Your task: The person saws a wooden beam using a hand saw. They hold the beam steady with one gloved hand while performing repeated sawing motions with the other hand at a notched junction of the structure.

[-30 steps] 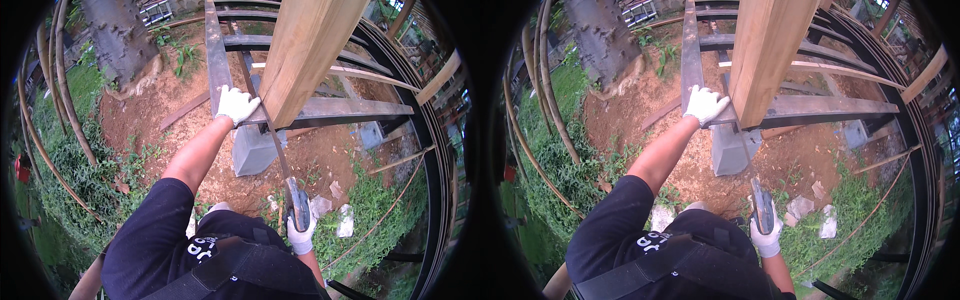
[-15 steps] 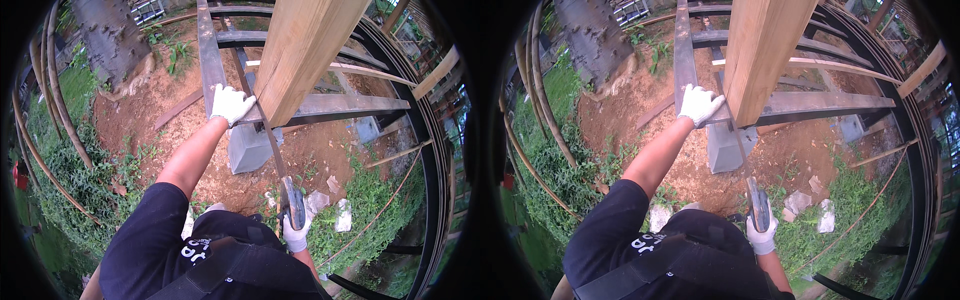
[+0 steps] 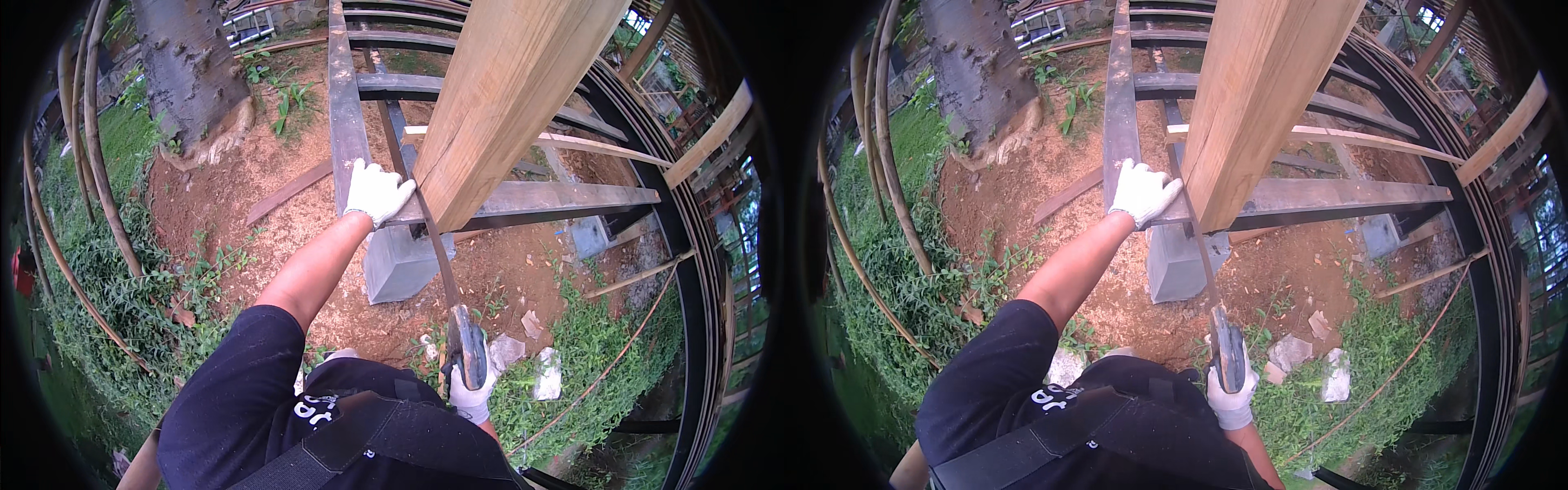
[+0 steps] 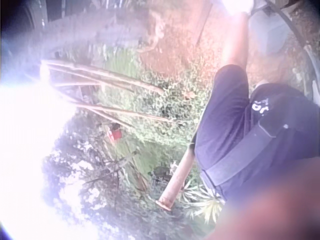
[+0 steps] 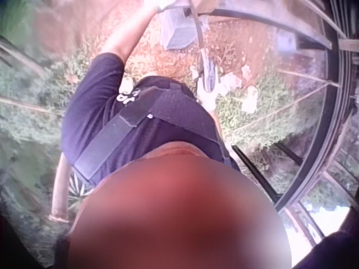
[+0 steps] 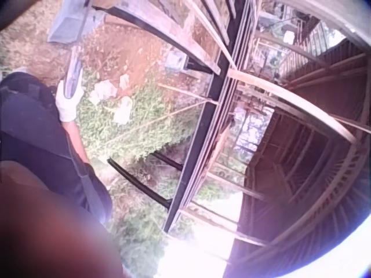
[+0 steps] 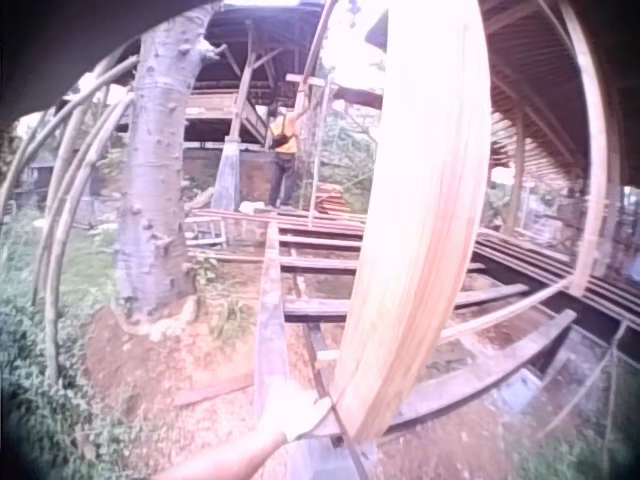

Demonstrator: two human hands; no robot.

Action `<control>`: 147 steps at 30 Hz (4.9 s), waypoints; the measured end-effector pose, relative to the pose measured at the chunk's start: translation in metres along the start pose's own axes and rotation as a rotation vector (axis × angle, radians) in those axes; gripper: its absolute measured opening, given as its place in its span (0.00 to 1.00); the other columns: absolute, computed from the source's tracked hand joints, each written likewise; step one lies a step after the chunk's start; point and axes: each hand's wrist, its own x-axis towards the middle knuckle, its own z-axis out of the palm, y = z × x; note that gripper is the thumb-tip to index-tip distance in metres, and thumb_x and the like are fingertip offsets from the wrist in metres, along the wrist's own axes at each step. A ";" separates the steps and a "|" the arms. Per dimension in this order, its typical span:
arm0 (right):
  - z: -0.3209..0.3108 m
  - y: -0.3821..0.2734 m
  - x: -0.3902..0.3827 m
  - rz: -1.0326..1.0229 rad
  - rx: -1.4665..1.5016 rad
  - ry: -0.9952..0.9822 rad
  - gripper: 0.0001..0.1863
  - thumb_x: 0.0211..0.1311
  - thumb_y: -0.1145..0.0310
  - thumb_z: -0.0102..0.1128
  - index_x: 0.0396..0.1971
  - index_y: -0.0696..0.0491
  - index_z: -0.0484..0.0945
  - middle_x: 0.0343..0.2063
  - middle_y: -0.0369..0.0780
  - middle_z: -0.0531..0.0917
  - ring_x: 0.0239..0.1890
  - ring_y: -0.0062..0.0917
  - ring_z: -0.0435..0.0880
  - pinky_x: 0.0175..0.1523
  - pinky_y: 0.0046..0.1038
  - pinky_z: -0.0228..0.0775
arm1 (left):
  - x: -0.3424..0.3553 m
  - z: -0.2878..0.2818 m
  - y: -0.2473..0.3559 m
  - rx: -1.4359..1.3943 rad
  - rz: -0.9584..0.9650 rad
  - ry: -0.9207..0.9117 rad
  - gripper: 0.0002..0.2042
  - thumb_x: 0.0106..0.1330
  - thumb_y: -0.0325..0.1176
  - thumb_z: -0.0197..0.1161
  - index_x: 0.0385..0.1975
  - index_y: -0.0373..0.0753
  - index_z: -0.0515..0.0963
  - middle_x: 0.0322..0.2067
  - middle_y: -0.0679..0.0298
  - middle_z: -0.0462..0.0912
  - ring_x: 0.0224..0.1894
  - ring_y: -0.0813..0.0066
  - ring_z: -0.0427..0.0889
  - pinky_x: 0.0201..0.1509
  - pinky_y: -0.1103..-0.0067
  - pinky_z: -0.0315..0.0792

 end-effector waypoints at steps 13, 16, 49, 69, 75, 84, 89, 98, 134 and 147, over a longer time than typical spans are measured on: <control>0.004 0.007 0.021 -0.084 -0.140 -0.023 0.33 0.65 0.74 0.64 0.71 0.60 0.70 0.64 0.51 0.81 0.61 0.34 0.87 0.64 0.33 0.78 | 0.010 0.006 -0.004 -0.006 -0.016 0.091 0.26 0.79 0.54 0.45 0.42 0.44 0.90 0.39 0.56 0.90 0.51 0.57 0.83 0.68 0.56 0.60; 0.022 0.010 0.046 0.000 0.027 -0.021 0.31 0.66 0.73 0.64 0.70 0.60 0.72 0.62 0.51 0.83 0.62 0.36 0.85 0.66 0.34 0.75 | 0.009 0.004 -0.003 0.002 0.006 0.067 0.25 0.79 0.52 0.45 0.40 0.45 0.90 0.37 0.56 0.90 0.49 0.57 0.84 0.66 0.56 0.61; 0.058 0.005 0.113 -0.023 0.045 0.018 0.33 0.61 0.71 0.69 0.67 0.63 0.73 0.50 0.54 0.88 0.49 0.42 0.91 0.55 0.37 0.81 | 0.014 0.011 0.007 0.002 0.076 0.005 0.27 0.80 0.53 0.43 0.36 0.45 0.90 0.35 0.56 0.90 0.46 0.55 0.84 0.60 0.58 0.63; -0.008 -0.008 0.006 -0.124 0.016 -0.017 0.39 0.59 0.74 0.67 0.74 0.54 0.69 0.64 0.55 0.80 0.59 0.38 0.88 0.61 0.37 0.81 | 0.014 0.001 -0.012 -0.003 0.020 0.117 0.29 0.80 0.53 0.45 0.37 0.38 0.90 0.36 0.49 0.90 0.46 0.51 0.85 0.68 0.56 0.63; 0.045 0.006 0.094 0.054 -0.013 -0.019 0.33 0.63 0.63 0.65 0.68 0.56 0.73 0.48 0.58 0.86 0.44 0.52 0.88 0.50 0.46 0.81 | 0.023 0.021 0.008 -0.005 0.100 0.080 0.29 0.80 0.53 0.46 0.38 0.37 0.90 0.37 0.46 0.89 0.48 0.49 0.85 0.68 0.56 0.63; 0.007 0.014 0.026 -0.031 0.020 -0.043 0.32 0.64 0.67 0.62 0.70 0.48 0.74 0.69 0.55 0.74 0.62 0.48 0.83 0.66 0.40 0.78 | 0.021 0.021 0.012 -0.005 0.075 0.135 0.28 0.80 0.52 0.47 0.38 0.37 0.91 0.34 0.43 0.89 0.47 0.47 0.85 0.69 0.56 0.64; 0.074 -0.016 0.114 -0.012 0.065 -0.054 0.34 0.64 0.60 0.66 0.69 0.53 0.72 0.42 0.56 0.88 0.45 0.52 0.88 0.51 0.45 0.81 | 0.015 0.020 -0.028 0.104 0.158 0.130 0.24 0.80 0.47 0.46 0.39 0.41 0.89 0.37 0.55 0.91 0.42 0.54 0.87 0.60 0.57 0.68; 0.022 0.011 0.045 -0.066 0.005 0.100 0.35 0.60 0.72 0.67 0.70 0.57 0.73 0.62 0.53 0.82 0.56 0.41 0.89 0.56 0.33 0.83 | 0.025 0.018 0.006 0.075 0.045 0.059 0.25 0.81 0.47 0.41 0.36 0.44 0.89 0.36 0.57 0.91 0.45 0.55 0.86 0.61 0.56 0.64; -0.008 0.003 -0.018 0.067 0.055 -0.012 0.33 0.66 0.69 0.65 0.70 0.64 0.71 0.58 0.49 0.85 0.53 0.32 0.89 0.58 0.33 0.81 | 0.011 0.031 -0.022 0.065 0.019 0.113 0.26 0.81 0.45 0.40 0.36 0.42 0.88 0.35 0.52 0.90 0.46 0.53 0.86 0.63 0.56 0.65; -0.015 0.001 0.003 -0.060 -0.106 -0.025 0.38 0.58 0.73 0.67 0.72 0.57 0.72 0.65 0.51 0.80 0.64 0.39 0.84 0.67 0.35 0.77 | 0.022 0.029 0.003 0.102 0.087 0.135 0.27 0.81 0.46 0.41 0.33 0.41 0.88 0.36 0.52 0.91 0.43 0.51 0.87 0.61 0.55 0.67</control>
